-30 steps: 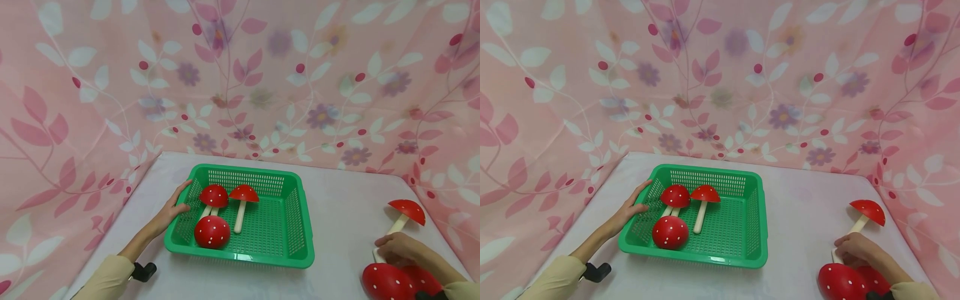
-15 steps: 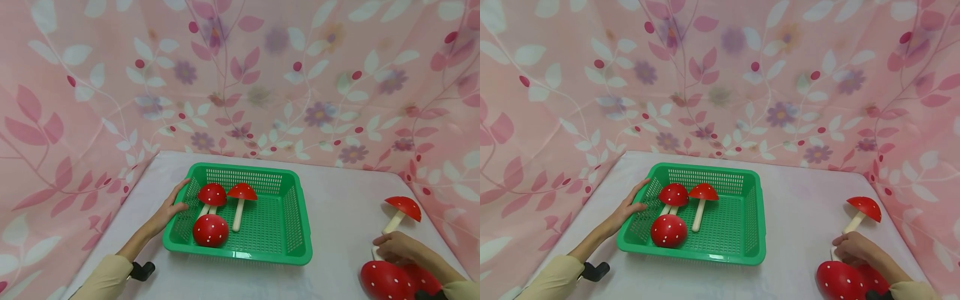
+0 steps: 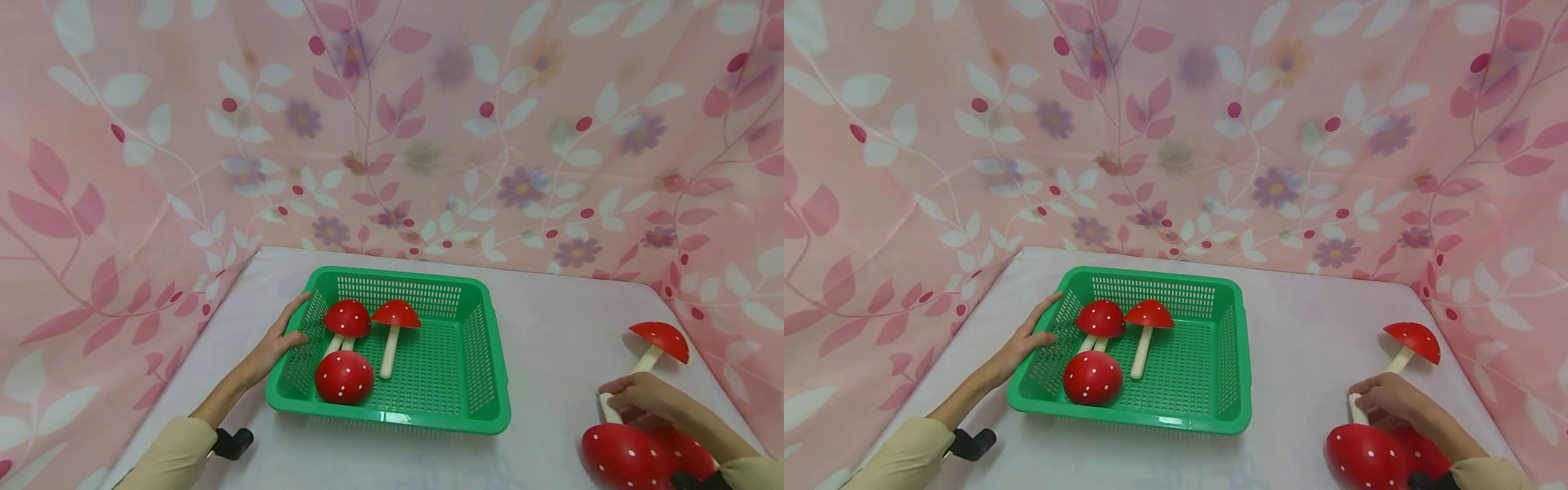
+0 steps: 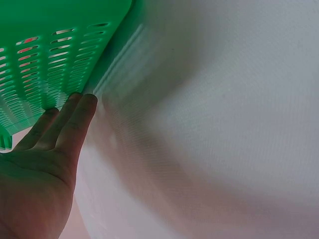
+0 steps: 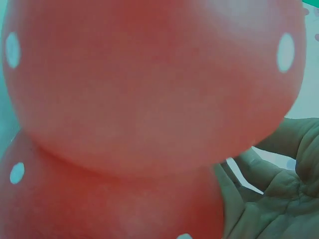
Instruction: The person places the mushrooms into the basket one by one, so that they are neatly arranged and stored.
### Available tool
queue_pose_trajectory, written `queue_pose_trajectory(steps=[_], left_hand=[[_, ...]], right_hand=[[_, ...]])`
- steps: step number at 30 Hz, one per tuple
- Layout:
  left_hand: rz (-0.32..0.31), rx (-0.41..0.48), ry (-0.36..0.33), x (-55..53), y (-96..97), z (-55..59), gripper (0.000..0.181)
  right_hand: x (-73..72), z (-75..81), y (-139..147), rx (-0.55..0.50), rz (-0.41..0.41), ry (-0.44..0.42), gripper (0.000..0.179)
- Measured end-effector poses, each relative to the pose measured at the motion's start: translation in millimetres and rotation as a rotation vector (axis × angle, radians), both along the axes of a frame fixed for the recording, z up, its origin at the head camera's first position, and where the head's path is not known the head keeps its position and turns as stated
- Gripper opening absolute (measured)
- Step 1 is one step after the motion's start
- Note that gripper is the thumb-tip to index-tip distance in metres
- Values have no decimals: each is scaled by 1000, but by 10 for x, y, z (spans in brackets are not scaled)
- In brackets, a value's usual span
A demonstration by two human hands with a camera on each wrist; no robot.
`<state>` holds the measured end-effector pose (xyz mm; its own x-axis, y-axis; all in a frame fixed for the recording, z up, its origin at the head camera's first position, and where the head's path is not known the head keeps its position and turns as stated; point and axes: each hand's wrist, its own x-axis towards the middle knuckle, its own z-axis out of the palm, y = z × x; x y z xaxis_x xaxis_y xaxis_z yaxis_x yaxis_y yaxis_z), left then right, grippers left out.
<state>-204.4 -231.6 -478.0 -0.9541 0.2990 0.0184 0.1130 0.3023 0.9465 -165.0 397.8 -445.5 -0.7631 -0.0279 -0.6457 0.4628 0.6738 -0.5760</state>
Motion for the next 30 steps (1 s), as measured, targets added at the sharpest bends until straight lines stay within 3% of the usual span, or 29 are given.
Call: queue_pose_trajectory(steps=[16,30], left_hand=[[10,-6,-1,-4,11,-8,73],[17,-17,-4,-2,16,-5,72]], right_hand=[[-31,61,6,-102,34,24,51],[-162,147,-83,-138,74,44,56]])
